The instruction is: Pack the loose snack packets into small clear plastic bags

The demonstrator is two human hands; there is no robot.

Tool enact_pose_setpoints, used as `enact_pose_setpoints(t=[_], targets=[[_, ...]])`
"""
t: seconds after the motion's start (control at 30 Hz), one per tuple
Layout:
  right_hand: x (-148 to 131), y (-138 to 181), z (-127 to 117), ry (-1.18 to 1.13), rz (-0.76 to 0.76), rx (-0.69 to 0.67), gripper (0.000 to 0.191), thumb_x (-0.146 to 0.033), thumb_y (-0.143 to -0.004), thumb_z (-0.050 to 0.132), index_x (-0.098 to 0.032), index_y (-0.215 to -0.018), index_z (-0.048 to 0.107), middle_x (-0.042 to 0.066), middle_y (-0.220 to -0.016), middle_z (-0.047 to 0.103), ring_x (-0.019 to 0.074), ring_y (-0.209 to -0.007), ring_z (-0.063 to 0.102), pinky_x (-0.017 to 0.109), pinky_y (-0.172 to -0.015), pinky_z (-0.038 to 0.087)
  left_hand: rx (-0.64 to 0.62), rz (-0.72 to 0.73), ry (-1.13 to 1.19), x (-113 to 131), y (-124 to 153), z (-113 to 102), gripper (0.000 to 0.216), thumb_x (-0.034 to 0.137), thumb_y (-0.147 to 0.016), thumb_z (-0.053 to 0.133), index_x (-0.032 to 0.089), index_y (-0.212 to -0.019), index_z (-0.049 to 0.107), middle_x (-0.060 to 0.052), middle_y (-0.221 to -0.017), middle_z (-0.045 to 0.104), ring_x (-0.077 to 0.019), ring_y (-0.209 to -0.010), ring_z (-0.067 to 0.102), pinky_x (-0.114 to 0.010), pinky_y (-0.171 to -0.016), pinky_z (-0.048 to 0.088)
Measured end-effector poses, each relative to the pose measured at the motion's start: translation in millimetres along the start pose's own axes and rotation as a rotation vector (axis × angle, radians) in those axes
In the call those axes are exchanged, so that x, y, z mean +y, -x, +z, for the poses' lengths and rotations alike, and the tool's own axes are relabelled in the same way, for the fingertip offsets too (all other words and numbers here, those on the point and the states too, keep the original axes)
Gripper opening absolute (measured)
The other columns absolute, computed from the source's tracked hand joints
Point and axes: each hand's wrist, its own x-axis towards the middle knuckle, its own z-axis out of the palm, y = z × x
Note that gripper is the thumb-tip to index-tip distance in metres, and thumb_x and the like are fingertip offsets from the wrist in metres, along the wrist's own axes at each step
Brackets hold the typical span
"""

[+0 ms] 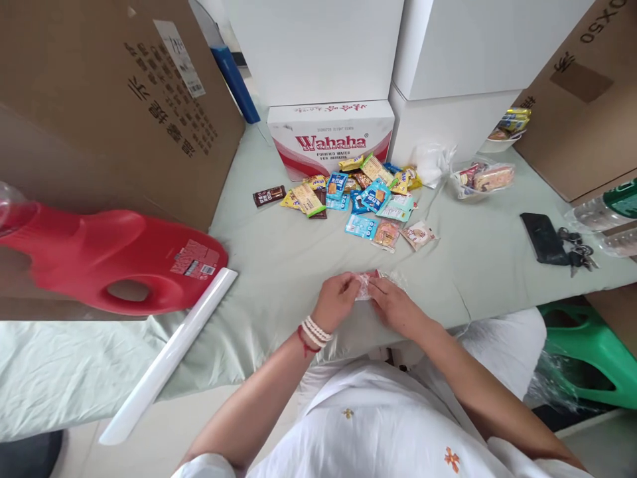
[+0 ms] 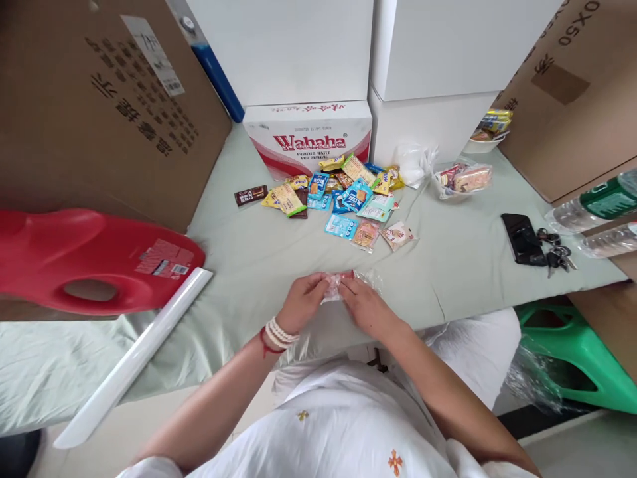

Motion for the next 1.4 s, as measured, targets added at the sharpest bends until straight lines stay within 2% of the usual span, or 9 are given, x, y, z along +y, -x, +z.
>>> enact_pose_setpoints(t=[0.23, 0.37, 0.47, 0.63, 0.77, 0.97, 1.17, 1.3, 1.4], targets=[[8, 16, -15, -0.334, 0.230, 0.183, 0.029, -0.029, -0.104, 0.048, -0.028, -0.124, 0.069, 0.006, -0.121, 0.072, 0.0207, -0.108, 0.069, 0.038, -0.094, 0.058, 0.034, -0.033, -0.630, 2, -10, 26, 0.031, 0.035, -0.099, 0.047, 0.024, -0.090, 0.075, -0.006, -0.092, 0.070, -0.0208, -0.083, 0.064, -0.029, -0.065, 0.038], [16, 17, -6, 0.027, 0.492, 0.376, 0.033, -0.031, -0.096, 0.058, -0.021, -0.126, 0.068, 0.016, -0.132, 0.061, 0.0309, -0.115, 0.059, 0.049, -0.095, 0.055, 0.194, -0.023, -0.662, -2, -8, 31, 0.020, 0.040, -0.090, 0.064, 0.024, -0.095, 0.075, -0.009, -0.105, 0.067, -0.0272, -0.102, 0.062, -0.035, -0.083, 0.047], [20, 18, -6, 0.245, 0.599, 0.333, 0.044, -0.032, -0.090, 0.068, -0.018, -0.131, 0.067, 0.021, -0.139, 0.055, 0.0395, -0.119, 0.050, 0.060, -0.096, 0.050, 0.313, -0.010, -0.660, -6, -9, 31, 0.049, 0.040, -0.080, 0.076, 0.021, -0.124, 0.066, -0.015, -0.129, 0.060, -0.0348, -0.126, 0.052, -0.046, -0.100, 0.045], [11, 14, -17, 0.138, 0.486, 0.379, 0.012, -0.021, -0.091, 0.062, -0.021, -0.097, 0.072, 0.015, -0.122, 0.061, 0.0318, -0.114, 0.055, 0.049, -0.096, 0.052, 0.139, -0.023, -0.677, -3, -11, 30, 0.024, 0.040, -0.086, 0.069, 0.022, -0.101, 0.066, -0.013, -0.113, 0.063, -0.0329, -0.116, 0.057, -0.044, -0.094, 0.047], [-17, 3, -13, -0.085, 0.303, 0.288, 0.024, -0.013, -0.096, 0.048, -0.023, -0.107, 0.068, 0.007, -0.100, 0.064, 0.0207, -0.090, 0.064, 0.034, -0.079, 0.056, 0.088, -0.040, -0.584, 4, -14, 36, 0.012, 0.030, -0.089, 0.061, 0.022, -0.097, 0.058, -0.008, -0.101, 0.062, -0.0259, -0.091, 0.062, -0.035, -0.075, 0.047], [-41, 3, 6, -0.188, 0.128, 0.300, 0.040, -0.019, -0.101, 0.048, -0.025, -0.140, 0.056, 0.013, -0.135, 0.058, 0.0244, -0.123, 0.058, 0.044, -0.104, 0.054, 0.185, -0.123, -0.175, -6, -11, 29, 0.013, 0.024, -0.079, 0.062, 0.022, -0.081, 0.049, -0.001, -0.078, 0.058, -0.0211, -0.078, 0.059, -0.033, -0.073, 0.047], [-29, 12, 21, -0.050, 0.185, 0.439, 0.047, -0.023, -0.100, 0.054, -0.024, -0.147, 0.047, 0.016, -0.141, 0.053, 0.0286, -0.128, 0.053, 0.052, -0.105, 0.052, -0.037, -0.071, 0.474, -3, 8, 17, 0.035, 0.030, -0.079, 0.061, 0.018, -0.111, 0.067, -0.007, -0.109, 0.072, -0.0239, -0.101, 0.068, -0.038, -0.090, 0.054], [-15, 13, 15, -0.005, 0.234, 0.521, 0.036, -0.016, -0.102, 0.043, -0.023, -0.135, 0.056, 0.014, -0.131, 0.063, 0.0257, -0.122, 0.059, 0.047, -0.101, 0.055, -0.225, 0.085, 0.348, 7, 16, 20, 0.048, 0.032, -0.082, 0.067, 0.021, -0.129, 0.067, -0.011, -0.130, 0.069, -0.0276, -0.118, 0.067, -0.040, -0.099, 0.053], [10, 16, -19, 0.009, 0.308, 0.571, 0.031, -0.021, -0.105, 0.041, -0.024, -0.129, 0.060, 0.010, -0.123, 0.070, 0.0223, -0.113, 0.066, 0.041, -0.098, 0.056, -0.231, 0.178, 0.153, -2, 26, 18, 0.041, 0.035, -0.091, 0.061, 0.023, -0.130, 0.066, -0.011, -0.132, 0.069, -0.0264, -0.121, 0.066, -0.039, -0.099, 0.056]])
